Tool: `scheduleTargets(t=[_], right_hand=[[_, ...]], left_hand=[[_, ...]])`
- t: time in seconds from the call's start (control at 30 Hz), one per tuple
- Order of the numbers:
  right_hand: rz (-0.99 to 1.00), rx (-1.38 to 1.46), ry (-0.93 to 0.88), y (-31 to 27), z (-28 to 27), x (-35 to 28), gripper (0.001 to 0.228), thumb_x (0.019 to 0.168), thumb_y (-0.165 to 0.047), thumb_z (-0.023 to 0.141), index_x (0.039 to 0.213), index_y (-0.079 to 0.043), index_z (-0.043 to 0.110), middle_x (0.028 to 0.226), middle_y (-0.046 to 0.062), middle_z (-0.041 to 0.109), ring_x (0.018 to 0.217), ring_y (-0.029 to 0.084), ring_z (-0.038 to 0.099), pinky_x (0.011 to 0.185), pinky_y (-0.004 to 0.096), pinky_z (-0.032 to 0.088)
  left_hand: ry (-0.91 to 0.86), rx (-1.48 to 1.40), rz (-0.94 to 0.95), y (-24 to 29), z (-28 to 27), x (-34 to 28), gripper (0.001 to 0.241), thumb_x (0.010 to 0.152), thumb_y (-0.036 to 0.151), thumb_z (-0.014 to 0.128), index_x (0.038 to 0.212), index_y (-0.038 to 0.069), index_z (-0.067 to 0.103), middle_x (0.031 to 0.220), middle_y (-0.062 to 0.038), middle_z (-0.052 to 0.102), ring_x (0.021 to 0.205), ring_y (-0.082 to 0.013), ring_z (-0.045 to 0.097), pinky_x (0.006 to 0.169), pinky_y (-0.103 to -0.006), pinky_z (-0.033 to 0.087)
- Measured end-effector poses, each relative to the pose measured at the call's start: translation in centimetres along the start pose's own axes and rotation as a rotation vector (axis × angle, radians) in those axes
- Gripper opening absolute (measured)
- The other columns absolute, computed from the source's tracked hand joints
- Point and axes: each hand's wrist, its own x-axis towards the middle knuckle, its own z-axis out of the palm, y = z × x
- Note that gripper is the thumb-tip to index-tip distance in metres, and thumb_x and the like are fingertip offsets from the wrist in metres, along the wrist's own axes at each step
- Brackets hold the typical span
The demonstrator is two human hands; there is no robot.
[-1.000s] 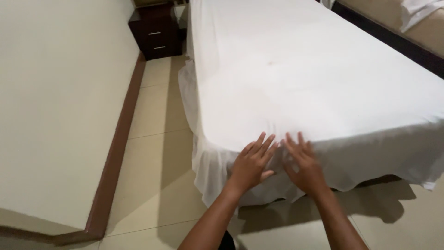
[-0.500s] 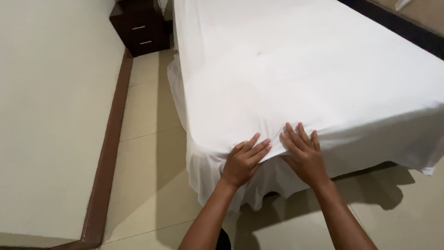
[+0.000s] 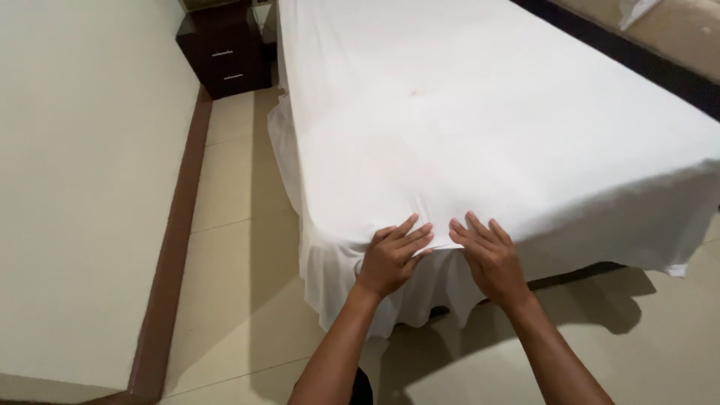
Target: The person spreads a white fitted sheet over a mattress, tucking the corners and smoothing the surface by hand. They move around the bed to adjust the sheet on all sides, ensuring it is evenly placed.
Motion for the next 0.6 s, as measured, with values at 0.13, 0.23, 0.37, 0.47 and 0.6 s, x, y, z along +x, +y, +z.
scheduleTargets(t=[0.13,0.23,0.37,0.47,0.6], right_hand=[[-0.007,-0.033,-0.006,-1.1,-1.2,-0.2,0.034,0.097,-0.01,0.062,0.13,-0.017,0.068,0.142,-0.001,0.066,0.143,0.025,0.052,0.118,0.05,0.037],[-0.003,0.021,0.002,-1.5,-1.6,-0.5,0.033,0.098,-0.011,0.062,0.129,-0.017,0.069,0.14,-0.001,0.067,0.143,0.024,0.052,0.118,0.05,0.038],[0.01,0.043,-0.031,-1.4,-1.4,-0.9,0.033,0.098,-0.013,0.061,0.13,-0.018,0.069,0.142,-0.003,0.066,0.142,0.023,0.052,0.118,0.049,0.038],[0.057,0.086,-0.054,-1.0,-0.6,-0.9,0.033,0.098,-0.014,0.06,0.13,-0.018,0.069,0.142,-0.003,0.065,0.143,0.023,0.051,0.118,0.049,0.037],[0.086,0.137,-0.112,-0.3,0.0,-1.2,0.035,0.099,-0.013,0.059,0.134,-0.017,0.067,0.148,0.0,0.06,0.146,0.025,0.045,0.119,0.05,0.033]], left_hand=[[0.011,-0.011,0.005,1.5,-0.9,-0.1,0.022,0.099,0.024,0.07,0.119,0.018,0.077,0.134,0.005,0.072,0.139,-0.0178,0.057,0.106,-0.0361,0.041],[0.009,-0.038,-0.018,2.2,-1.1,-0.7,0.021,0.1,0.023,0.069,0.119,0.018,0.077,0.135,0.004,0.072,0.139,-0.0171,0.058,0.105,-0.0355,0.041],[0.001,-0.032,-0.039,2.3,-0.9,-1.1,0.023,0.101,0.025,0.067,0.12,0.017,0.077,0.134,0.004,0.072,0.141,-0.0172,0.055,0.106,-0.0372,0.041],[-0.069,0.059,0.007,1.3,-1.1,-1.2,0.027,0.101,0.03,0.068,0.123,0.015,0.075,0.137,0.002,0.07,0.144,-0.0189,0.052,0.106,-0.039,0.04],[-0.139,0.122,0.09,2.0,-2.8,0.6,0.06,0.088,0.046,0.077,0.132,0.007,0.068,0.145,-0.008,0.063,0.141,-0.0242,0.051,0.102,-0.0426,0.041]])
